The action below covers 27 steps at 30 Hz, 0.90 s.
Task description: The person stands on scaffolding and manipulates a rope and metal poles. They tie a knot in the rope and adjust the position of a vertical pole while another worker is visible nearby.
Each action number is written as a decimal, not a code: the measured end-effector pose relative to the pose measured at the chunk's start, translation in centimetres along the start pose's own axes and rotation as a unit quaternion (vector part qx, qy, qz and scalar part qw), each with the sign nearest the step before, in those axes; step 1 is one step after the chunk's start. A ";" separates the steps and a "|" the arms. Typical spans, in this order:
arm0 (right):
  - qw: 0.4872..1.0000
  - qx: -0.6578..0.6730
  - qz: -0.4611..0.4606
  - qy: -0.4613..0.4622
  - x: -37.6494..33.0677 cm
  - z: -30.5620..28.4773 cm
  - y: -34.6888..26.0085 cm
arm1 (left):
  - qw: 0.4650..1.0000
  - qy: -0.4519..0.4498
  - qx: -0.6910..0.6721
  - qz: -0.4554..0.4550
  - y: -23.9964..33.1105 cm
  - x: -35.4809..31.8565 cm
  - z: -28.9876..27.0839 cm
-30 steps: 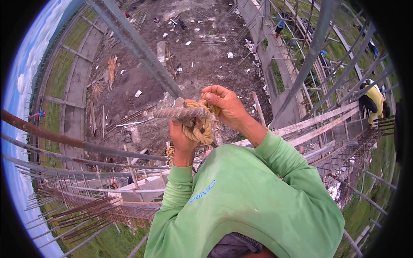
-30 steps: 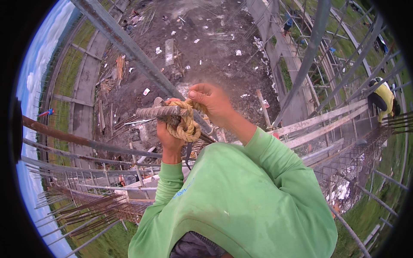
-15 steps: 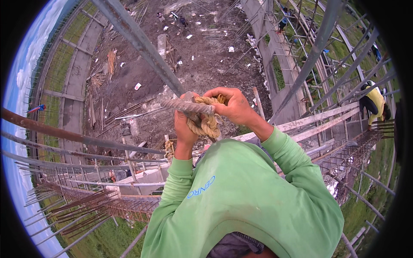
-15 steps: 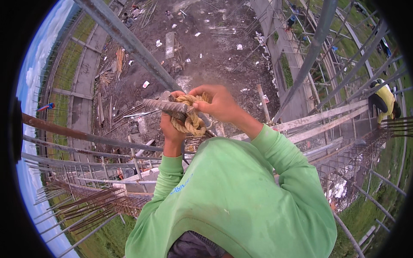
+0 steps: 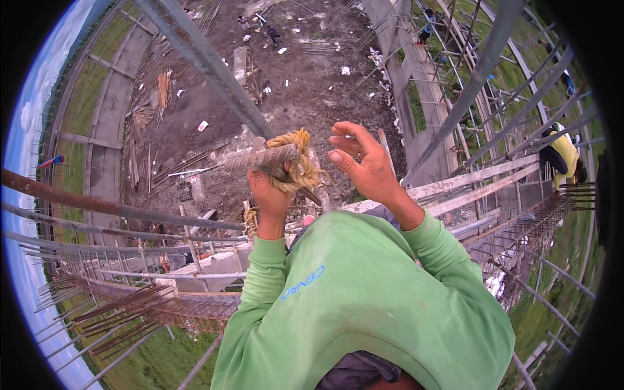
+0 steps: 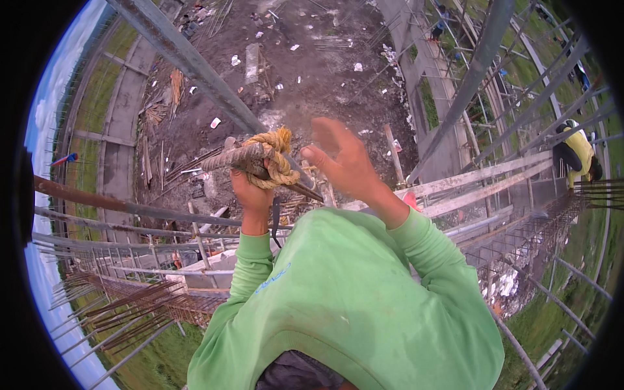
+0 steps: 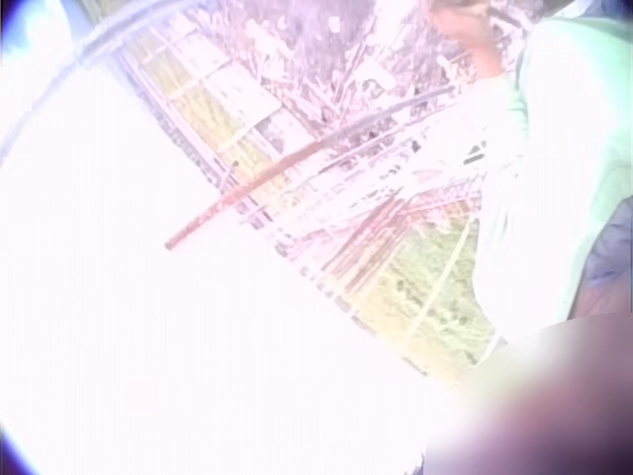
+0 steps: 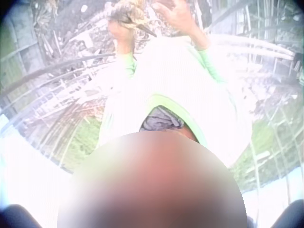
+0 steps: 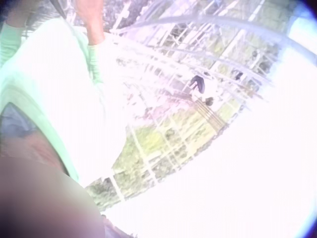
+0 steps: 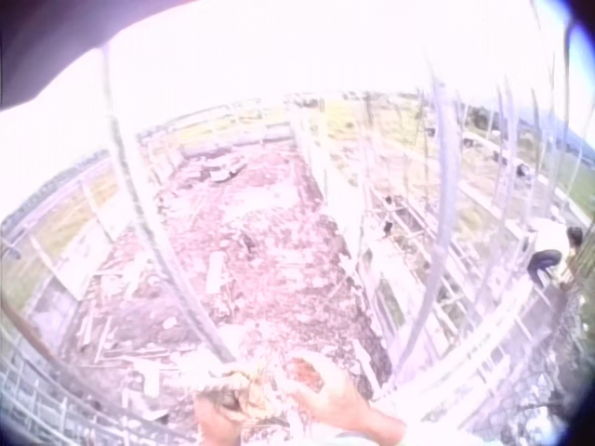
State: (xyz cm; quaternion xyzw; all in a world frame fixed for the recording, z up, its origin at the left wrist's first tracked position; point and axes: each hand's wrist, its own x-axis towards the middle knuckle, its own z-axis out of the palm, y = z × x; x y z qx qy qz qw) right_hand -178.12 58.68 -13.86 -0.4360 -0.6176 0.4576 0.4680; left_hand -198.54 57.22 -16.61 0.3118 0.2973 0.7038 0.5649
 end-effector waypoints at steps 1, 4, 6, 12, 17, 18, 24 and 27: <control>0.998 -0.021 -0.042 -0.042 -0.3 0.4 -0.3 | 1.000 0.007 -0.001 0.016 0.1 0.5 -0.1; 0.986 -0.049 -0.117 -0.105 -0.7 2.5 -0.7 | 0.999 0.006 0.009 0.031 -0.6 1.3 -0.3; 0.991 0.003 -0.072 -0.117 -0.5 3.2 -0.5 | 0.999 -0.001 0.042 0.024 -1.2 1.5 -0.7; 0.989 0.006 0.043 -0.138 -0.7 -0.2 0.7 | 0.998 0.016 0.042 -0.035 -2.3 1.5 -2.7; 0.979 0.031 0.029 -0.199 -1.7 -0.2 1.3 | 0.997 0.046 0.063 -0.010 -2.1 1.4 -3.3; 0.979 0.003 0.035 -0.202 -1.8 0.0 1.1 | 0.996 0.069 0.060 -0.004 -2.0 1.3 -3.4; 0.969 -0.116 -0.083 -0.201 0.4 -2.4 -2.6 | 0.994 -0.011 0.087 -0.061 -1.3 0.7 -3.5; 0.943 -0.215 0.008 -0.253 1.5 -2.7 -3.4 | 0.992 -0.022 0.119 -0.046 -1.7 0.2 -3.0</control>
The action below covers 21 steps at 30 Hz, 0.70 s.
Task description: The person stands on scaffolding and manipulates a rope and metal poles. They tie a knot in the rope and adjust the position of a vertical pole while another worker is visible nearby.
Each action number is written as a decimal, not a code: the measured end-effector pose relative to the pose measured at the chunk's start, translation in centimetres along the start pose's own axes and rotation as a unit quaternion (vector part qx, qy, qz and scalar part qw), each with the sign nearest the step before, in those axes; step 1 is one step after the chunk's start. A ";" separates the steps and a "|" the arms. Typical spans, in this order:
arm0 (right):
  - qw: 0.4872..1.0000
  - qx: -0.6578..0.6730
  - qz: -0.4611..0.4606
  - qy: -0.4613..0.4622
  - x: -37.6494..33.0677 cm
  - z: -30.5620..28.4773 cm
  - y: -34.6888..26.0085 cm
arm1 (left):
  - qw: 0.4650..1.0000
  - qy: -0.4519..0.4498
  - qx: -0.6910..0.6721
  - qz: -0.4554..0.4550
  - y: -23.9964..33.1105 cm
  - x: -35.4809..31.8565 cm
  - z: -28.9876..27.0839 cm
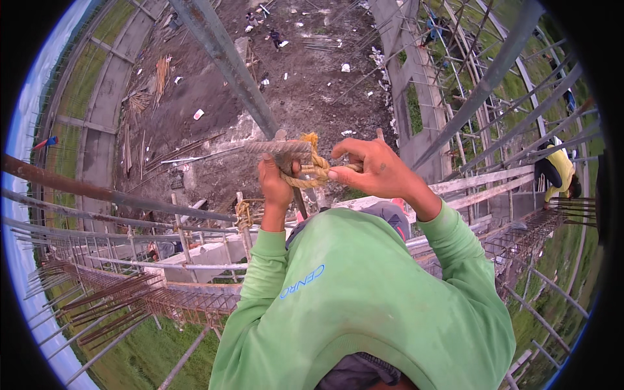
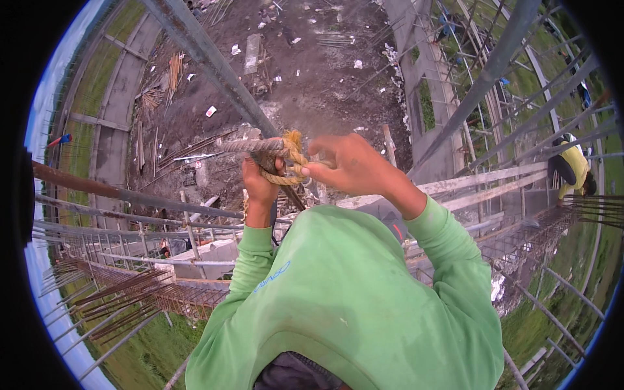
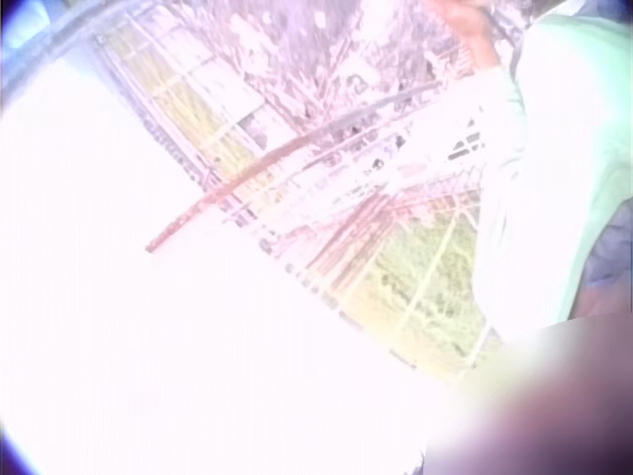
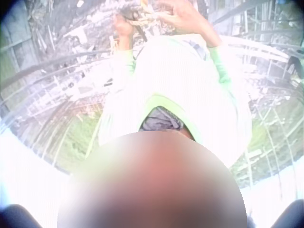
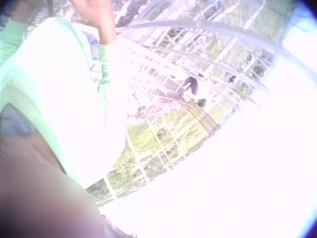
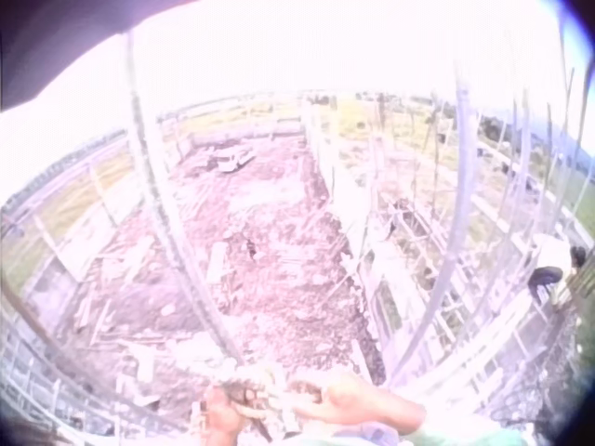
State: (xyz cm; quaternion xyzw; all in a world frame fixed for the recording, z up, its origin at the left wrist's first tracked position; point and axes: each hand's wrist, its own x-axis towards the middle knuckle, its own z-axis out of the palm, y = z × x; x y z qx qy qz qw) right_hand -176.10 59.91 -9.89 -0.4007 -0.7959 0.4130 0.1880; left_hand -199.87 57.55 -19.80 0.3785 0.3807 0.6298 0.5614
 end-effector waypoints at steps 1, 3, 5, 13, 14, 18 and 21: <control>1.000 0.029 -0.001 -0.001 0.4 0.4 -0.1 | 1.000 0.023 -0.003 -0.007 -0.1 0.0 0.3; 0.995 0.092 -0.023 0.035 1.7 2.4 -0.2 | 0.998 0.060 -0.014 -0.002 -0.2 0.0 0.9; 0.984 0.106 -0.076 0.121 2.7 4.3 0.1 | 0.998 0.065 -0.012 0.006 -0.1 0.2 1.2; 0.980 -0.078 -0.107 0.150 1.9 4.4 1.9 | 0.995 0.058 0.070 0.028 -1.2 -0.2 1.6; 0.981 -0.099 -0.108 0.127 1.8 4.2 1.8 | 0.995 0.058 0.076 0.031 -1.6 -0.4 1.6; 0.989 -0.051 -0.109 0.080 1.4 3.3 2.0 | 0.995 0.065 0.070 0.019 -2.8 -1.0 1.5; 0.989 -0.054 -0.123 0.069 1.0 2.8 2.6 | 0.998 0.032 0.049 0.011 -3.3 -1.0 1.3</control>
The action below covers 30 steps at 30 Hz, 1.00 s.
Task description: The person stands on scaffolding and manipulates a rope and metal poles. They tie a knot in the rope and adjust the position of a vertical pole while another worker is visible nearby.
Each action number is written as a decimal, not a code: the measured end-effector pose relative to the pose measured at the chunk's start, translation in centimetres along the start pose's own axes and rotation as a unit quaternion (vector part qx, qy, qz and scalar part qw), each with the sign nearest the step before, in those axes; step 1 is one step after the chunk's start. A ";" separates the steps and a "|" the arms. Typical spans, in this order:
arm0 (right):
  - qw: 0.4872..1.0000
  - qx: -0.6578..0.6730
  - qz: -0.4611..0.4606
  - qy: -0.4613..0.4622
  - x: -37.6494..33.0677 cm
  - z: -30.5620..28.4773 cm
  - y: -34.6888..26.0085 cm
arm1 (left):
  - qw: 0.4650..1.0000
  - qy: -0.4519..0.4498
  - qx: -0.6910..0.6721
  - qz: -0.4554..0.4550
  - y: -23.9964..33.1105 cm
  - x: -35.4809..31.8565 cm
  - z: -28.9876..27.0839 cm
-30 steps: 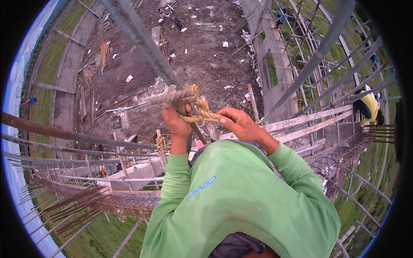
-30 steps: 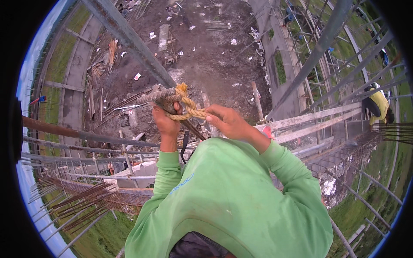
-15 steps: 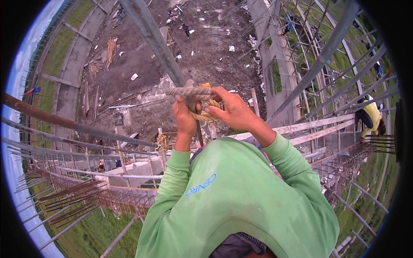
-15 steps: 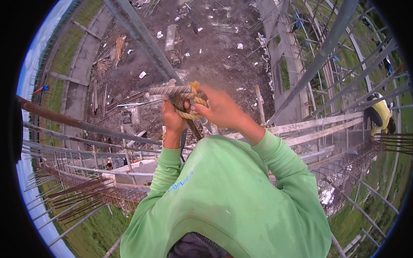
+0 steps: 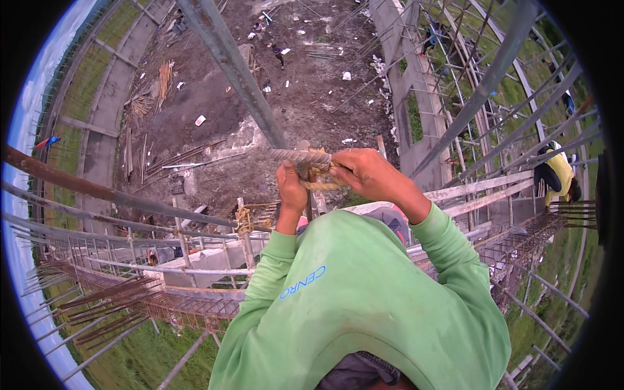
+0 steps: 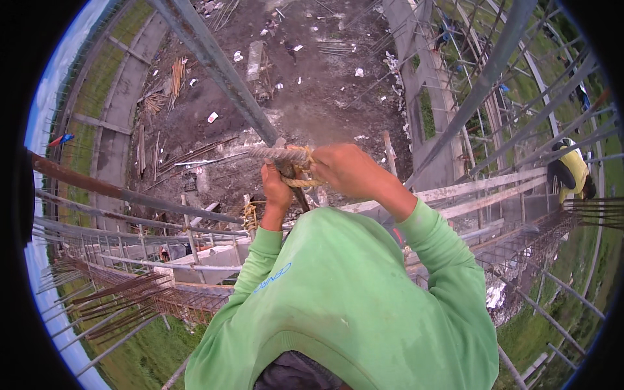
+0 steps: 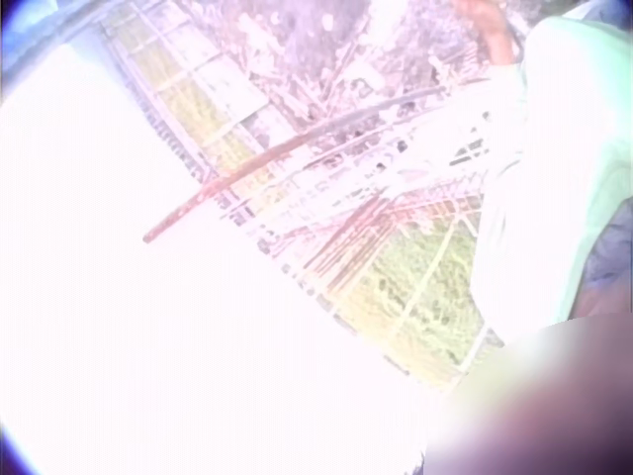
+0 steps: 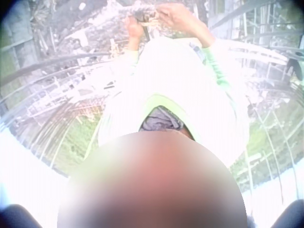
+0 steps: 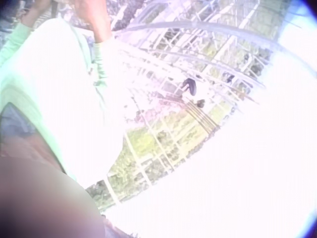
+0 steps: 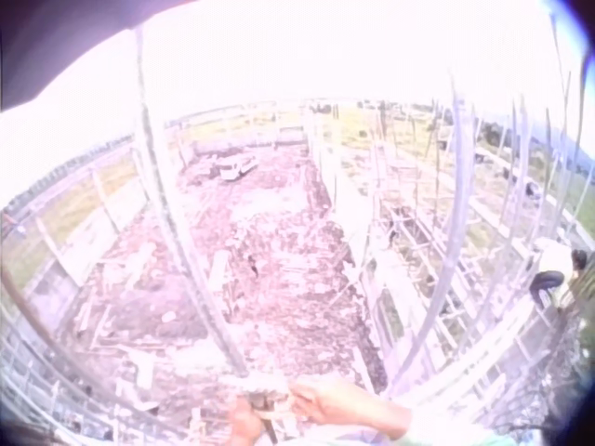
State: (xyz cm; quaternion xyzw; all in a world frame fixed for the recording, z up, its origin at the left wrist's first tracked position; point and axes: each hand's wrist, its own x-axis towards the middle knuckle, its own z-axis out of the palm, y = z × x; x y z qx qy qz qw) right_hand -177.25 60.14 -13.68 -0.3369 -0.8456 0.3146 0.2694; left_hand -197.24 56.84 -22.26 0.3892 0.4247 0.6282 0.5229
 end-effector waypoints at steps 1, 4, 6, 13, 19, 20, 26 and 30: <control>1.000 -0.003 0.013 -0.020 -0.2 0.0 0.2 | 1.000 -0.013 0.003 -0.006 0.0 0.1 -0.1; 0.999 0.010 0.032 -0.026 -0.4 0.4 0.5 | 1.000 -0.007 0.008 0.014 0.1 0.4 -0.1; 0.999 0.030 0.043 0.015 -0.2 1.0 0.6 | 1.000 0.002 0.001 0.017 0.3 0.7 0.0; 1.000 -0.004 -0.005 0.003 -1.8 2.6 0.9 | 0.999 0.017 -0.045 0.003 0.0 1.1 -0.4; 0.993 0.097 -0.039 0.057 -4.7 2.8 0.0 | 0.996 -0.029 -0.085 -0.030 -1.6 0.1 -1.6; 0.991 0.123 -0.027 0.056 -4.9 2.7 -0.3 | 0.994 -0.038 -0.083 -0.055 -1.8 -0.3 -1.6; 0.998 0.020 0.065 -0.003 -3.9 2.3 -1.5 | 0.992 -0.033 -0.124 -0.011 -2.4 -1.1 -0.9; 0.999 -0.009 -0.047 -0.025 -4.2 2.9 -1.4 | 0.999 0.027 -0.021 -0.006 -2.2 0.3 -1.5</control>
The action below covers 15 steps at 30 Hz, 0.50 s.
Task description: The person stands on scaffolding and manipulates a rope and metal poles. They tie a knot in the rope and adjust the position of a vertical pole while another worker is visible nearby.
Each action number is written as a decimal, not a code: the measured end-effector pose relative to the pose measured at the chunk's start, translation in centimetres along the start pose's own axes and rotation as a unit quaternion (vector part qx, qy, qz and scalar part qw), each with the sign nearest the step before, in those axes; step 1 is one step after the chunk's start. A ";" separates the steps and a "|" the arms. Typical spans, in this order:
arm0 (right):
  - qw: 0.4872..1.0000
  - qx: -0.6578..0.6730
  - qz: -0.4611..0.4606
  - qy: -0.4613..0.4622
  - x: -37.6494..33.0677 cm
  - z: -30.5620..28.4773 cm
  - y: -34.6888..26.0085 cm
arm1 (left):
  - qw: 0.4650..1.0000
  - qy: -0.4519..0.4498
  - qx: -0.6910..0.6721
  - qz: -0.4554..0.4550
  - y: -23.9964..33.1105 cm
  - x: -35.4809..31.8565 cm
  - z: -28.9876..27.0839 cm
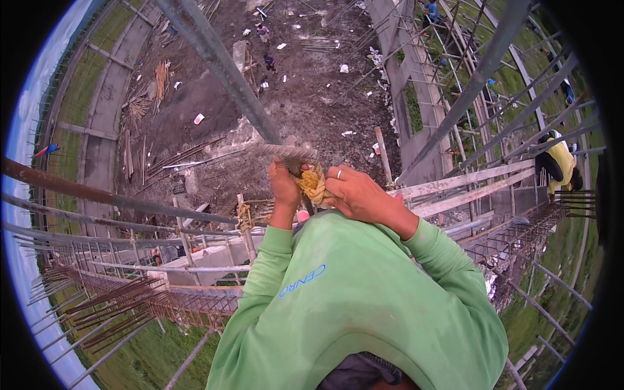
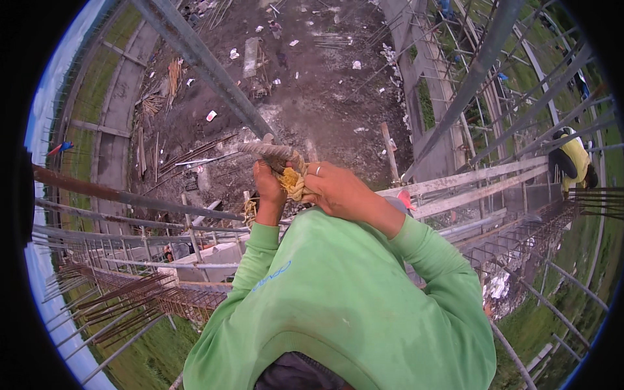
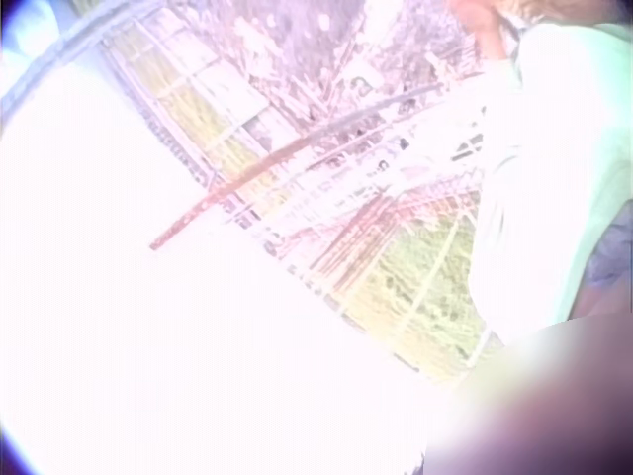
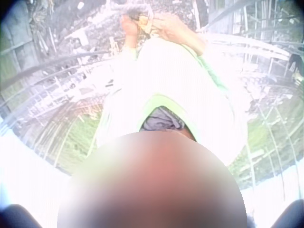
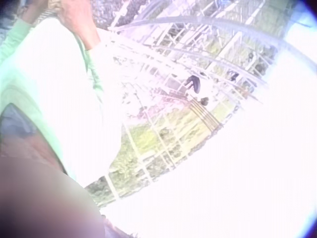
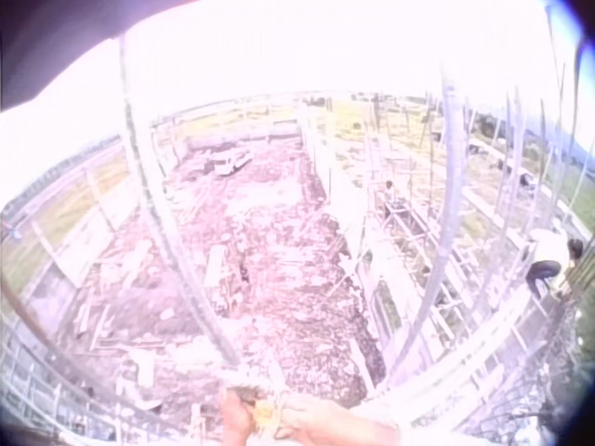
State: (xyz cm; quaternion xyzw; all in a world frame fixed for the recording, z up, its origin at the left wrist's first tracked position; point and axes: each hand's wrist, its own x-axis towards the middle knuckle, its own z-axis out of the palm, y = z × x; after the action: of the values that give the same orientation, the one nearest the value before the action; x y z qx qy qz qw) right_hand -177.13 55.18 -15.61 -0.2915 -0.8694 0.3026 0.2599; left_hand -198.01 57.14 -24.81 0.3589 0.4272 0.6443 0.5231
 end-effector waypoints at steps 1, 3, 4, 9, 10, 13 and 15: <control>0.999 0.031 -0.028 0.022 -0.4 0.2 0.3 | 0.999 -0.007 -0.032 -0.031 0.4 0.3 -0.8; 0.982 0.099 -0.123 0.104 -1.1 0.8 1.3 | 0.994 0.005 -0.095 -0.056 0.8 0.6 -1.7; 0.973 0.188 -0.026 0.132 -1.5 1.3 2.0 | 0.991 0.025 -0.123 -0.051 1.0 0.6 -2.1; 0.830 0.487 0.258 0.087 0.9 6.8 6.7 | 0.987 0.067 -0.125 -0.079 0.4 -0.8 -2.4; 0.849 0.455 0.269 0.024 1.1 7.7 7.4 | 0.992 0.008 -0.121 -0.043 0.4 -1.0 -2.5; 0.924 0.315 0.217 0.013 0.8 8.6 8.7 | 0.989 -0.010 -0.146 -0.031 0.5 -1.1 -2.9; 0.968 0.185 0.154 0.067 0.8 7.5 9.4 | 0.983 -0.029 -0.177 -0.045 0.8 -1.3 -3.4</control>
State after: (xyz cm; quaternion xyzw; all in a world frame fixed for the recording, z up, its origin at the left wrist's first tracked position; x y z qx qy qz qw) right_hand -179.13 58.96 -26.92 -0.3887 -0.7233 0.4747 0.3170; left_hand -201.11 55.24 -25.37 0.2595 0.3073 0.6746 0.6190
